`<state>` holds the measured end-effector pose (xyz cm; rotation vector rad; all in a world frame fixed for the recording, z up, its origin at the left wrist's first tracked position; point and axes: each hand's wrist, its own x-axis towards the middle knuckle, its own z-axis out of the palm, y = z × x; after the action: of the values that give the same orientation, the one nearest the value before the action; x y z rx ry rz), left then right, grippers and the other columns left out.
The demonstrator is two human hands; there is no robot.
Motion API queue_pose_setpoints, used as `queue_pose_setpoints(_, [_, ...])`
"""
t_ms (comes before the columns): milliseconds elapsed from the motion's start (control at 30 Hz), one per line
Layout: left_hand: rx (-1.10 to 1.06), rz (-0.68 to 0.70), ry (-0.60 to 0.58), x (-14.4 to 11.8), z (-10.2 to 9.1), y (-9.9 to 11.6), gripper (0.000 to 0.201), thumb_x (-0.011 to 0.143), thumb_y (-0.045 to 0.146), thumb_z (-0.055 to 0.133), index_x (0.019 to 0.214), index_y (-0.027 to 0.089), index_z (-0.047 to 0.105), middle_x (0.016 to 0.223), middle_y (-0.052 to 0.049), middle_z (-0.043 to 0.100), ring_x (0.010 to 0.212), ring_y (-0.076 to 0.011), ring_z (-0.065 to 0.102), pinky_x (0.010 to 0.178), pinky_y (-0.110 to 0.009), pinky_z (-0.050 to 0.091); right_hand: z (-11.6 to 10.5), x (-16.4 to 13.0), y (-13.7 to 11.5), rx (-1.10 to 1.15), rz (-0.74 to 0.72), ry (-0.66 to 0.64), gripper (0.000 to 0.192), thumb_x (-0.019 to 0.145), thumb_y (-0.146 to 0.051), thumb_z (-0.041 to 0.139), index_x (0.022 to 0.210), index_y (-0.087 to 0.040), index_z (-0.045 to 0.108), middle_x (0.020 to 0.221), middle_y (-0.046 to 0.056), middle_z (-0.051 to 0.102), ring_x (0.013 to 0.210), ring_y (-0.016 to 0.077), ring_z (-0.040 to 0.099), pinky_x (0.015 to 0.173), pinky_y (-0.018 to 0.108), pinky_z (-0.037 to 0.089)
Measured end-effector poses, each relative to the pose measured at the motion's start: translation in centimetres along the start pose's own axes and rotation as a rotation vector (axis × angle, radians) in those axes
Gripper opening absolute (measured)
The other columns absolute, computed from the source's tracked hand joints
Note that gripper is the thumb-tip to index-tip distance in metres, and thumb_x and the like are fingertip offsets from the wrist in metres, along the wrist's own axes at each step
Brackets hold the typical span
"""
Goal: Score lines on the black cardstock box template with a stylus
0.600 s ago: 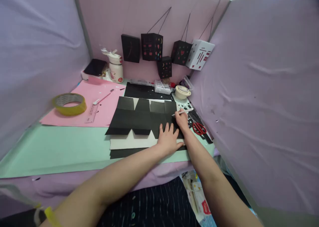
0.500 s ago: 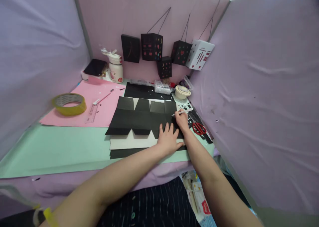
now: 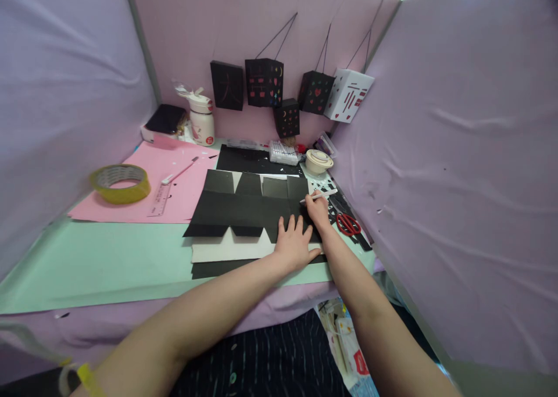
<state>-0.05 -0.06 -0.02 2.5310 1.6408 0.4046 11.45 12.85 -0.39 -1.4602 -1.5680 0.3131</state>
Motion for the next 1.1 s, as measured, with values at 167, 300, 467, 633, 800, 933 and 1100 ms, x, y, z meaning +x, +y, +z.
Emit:
queue_pose_setpoints(167, [0.007,-0.003,0.001,0.02,0.07,0.02,0.071,0.088,0.068,0.040,0.142,0.023,0.045,0.153,-0.016,0.033,0.142,-0.0390,0.023,0.111,-0.064,0.009,0.01,0.00,0.00,0.003,0.005,0.001,0.020,0.075,-0.030,0.047,0.060,-0.026,0.036,0.053,-0.005,0.046,0.058,0.0179,0.044,0.063,0.030,0.033])
queue_pose_setpoints(300, [0.008,-0.003,0.005,0.05,0.13,-0.03,0.071,0.088,0.069,0.040,0.142,0.023,0.045,0.153,-0.016,0.033,0.142,-0.0388,0.024,0.111,-0.064,0.009,0.00,0.02,-0.02,0.009,0.011,-0.003,0.020,0.076,-0.031,0.047,0.060,-0.026,0.036,0.053,-0.005,0.047,0.058,0.0178,0.045,0.062,0.030,0.033])
queue_pose_setpoints(467, [0.000,0.003,0.007,0.01,-0.02,0.00,0.070,0.088,0.067,0.041,0.141,0.022,0.047,0.152,-0.018,0.034,0.141,-0.0397,0.025,0.111,-0.065,0.010,-0.09,-0.01,-0.08,0.011,0.017,-0.006,0.020,0.076,-0.031,0.047,0.059,-0.026,0.037,0.053,-0.005,0.048,0.058,0.0173,0.045,0.063,0.029,0.034])
queue_pose_setpoints(633, [0.007,0.004,0.010,0.00,0.00,0.00,0.070,0.088,0.067,0.041,0.141,0.022,0.046,0.153,-0.018,0.034,0.141,-0.0394,0.024,0.111,-0.064,0.010,-0.10,-0.01,-0.04,0.015,0.020,-0.002,0.020,0.075,-0.031,0.047,0.059,-0.026,0.037,0.052,-0.005,0.046,0.058,0.0171,0.045,0.063,0.028,0.035])
queue_pose_setpoints(800, [0.004,0.002,0.008,0.03,0.04,-0.03,0.070,0.088,0.067,0.042,0.141,0.022,0.046,0.153,-0.018,0.034,0.141,-0.0394,0.024,0.111,-0.064,0.010,-0.06,0.05,0.03,0.019,0.024,0.001,0.019,0.075,-0.030,0.047,0.059,-0.026,0.037,0.052,-0.006,0.046,0.057,0.0170,0.045,0.062,0.028,0.035])
queue_pose_setpoints(933, [0.000,0.004,0.007,0.02,0.03,-0.02,0.070,0.088,0.067,0.041,0.141,0.022,0.046,0.153,-0.018,0.033,0.141,-0.0395,0.024,0.110,-0.065,0.010,-0.07,0.03,0.01,0.019,0.030,0.002,0.018,0.075,-0.030,0.047,0.060,-0.026,0.038,0.052,-0.006,0.047,0.056,0.0167,0.044,0.062,0.028,0.035])
queue_pose_setpoints(1100, [0.004,0.003,0.000,0.04,0.08,-0.03,0.070,0.088,0.067,0.039,0.142,0.022,0.045,0.153,-0.017,0.032,0.142,-0.0391,0.023,0.111,-0.064,0.008,-0.09,0.15,0.18,0.038,0.041,0.012,0.018,0.074,-0.029,0.047,0.060,-0.026,0.038,0.052,-0.006,0.047,0.057,0.0167,0.045,0.062,0.028,0.036])
